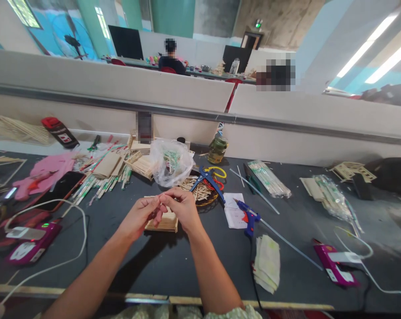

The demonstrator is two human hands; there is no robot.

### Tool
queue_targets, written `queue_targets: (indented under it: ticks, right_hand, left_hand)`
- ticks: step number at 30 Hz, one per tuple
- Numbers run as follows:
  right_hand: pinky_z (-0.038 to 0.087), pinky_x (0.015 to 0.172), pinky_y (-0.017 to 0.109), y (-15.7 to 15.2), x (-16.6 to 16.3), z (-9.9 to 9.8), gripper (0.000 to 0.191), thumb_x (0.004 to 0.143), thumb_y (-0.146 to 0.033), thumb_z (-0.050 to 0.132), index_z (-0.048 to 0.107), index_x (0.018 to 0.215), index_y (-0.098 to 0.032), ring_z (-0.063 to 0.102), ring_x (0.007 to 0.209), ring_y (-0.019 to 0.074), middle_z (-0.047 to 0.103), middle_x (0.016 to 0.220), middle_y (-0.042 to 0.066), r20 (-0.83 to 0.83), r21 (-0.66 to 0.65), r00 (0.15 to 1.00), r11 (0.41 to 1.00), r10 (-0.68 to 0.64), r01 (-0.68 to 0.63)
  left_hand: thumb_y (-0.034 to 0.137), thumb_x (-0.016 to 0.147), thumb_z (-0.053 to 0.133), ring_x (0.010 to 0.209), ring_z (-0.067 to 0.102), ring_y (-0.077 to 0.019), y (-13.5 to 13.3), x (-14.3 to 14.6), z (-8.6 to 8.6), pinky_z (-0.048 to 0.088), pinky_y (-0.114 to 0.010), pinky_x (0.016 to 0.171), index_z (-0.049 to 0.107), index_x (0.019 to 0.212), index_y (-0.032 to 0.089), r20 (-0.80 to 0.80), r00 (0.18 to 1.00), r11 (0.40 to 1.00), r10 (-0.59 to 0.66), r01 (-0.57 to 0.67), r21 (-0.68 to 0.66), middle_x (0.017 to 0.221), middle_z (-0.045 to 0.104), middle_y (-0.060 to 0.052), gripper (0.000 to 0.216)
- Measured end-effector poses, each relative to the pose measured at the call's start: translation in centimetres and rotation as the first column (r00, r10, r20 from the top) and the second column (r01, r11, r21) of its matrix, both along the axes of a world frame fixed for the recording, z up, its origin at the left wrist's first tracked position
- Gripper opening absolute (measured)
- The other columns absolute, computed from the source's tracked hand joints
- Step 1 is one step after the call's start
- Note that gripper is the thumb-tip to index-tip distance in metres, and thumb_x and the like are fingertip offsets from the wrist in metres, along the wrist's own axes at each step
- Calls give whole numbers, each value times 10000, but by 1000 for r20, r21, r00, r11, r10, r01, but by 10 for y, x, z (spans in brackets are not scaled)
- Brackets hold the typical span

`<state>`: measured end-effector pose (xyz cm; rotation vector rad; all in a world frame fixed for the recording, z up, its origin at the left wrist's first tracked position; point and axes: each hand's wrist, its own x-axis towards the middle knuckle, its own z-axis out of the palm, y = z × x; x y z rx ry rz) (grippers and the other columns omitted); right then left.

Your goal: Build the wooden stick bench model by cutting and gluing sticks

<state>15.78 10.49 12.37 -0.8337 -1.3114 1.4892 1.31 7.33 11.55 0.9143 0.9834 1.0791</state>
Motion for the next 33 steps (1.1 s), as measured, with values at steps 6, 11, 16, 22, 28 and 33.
queue_targets:
  ticks: [6,11,16,22,28,33]
  right_hand:
    - [483,722,300,3,-4,7,131,782,-369,727,775,789,-247,611,739,168,668,756,19,33,146,993,983,-117,111]
    - [472,660,287,-1,-8,8,143,789,-372,722,762,754,-240,581,680,155,628,715,10,-33,84,992,989,-121,123]
    - [404,567,254,-3,-5,3,176,783,-362,729,724,692,-211,497,607,123,580,674,-6,-84,17,985,988,-151,153]
    - [360,555,237,5,18,3,185,805,-339,716,670,684,-207,440,576,101,527,640,-34,-88,25,938,940,-336,339]
    - [444,682,285,-3,17,8,99,814,-323,705,752,785,-241,570,762,168,628,786,20,15,140,988,979,-152,148]
    - [399,602,257,-8,8,2,132,819,-325,702,743,748,-222,513,675,137,590,734,9,-7,107,984,979,-175,175]
  left_hand:
    - [460,800,694,496,530,-102,4,-5,1,405,-226,520,689,676,134,-52,995,990,88,-81,115,649,641,-50,349]
    - [428,828,664,549,539,-134,1,-5,5,435,-249,563,688,681,155,-134,984,971,117,-85,222,632,623,-40,311]
    - [388,881,593,554,520,-136,0,-2,14,403,-243,564,687,692,179,-350,929,926,123,19,377,587,584,-17,297]
    - [311,826,665,643,565,-158,5,1,16,410,-243,609,723,751,202,-420,869,897,261,-58,438,682,641,-30,145]
    - [325,794,699,655,566,-162,7,8,17,404,-242,602,719,715,190,-366,911,924,189,-39,380,694,658,-32,158]
    - [315,887,595,667,573,-152,2,8,19,410,-248,641,687,704,183,-448,867,868,218,38,496,698,656,-27,243]
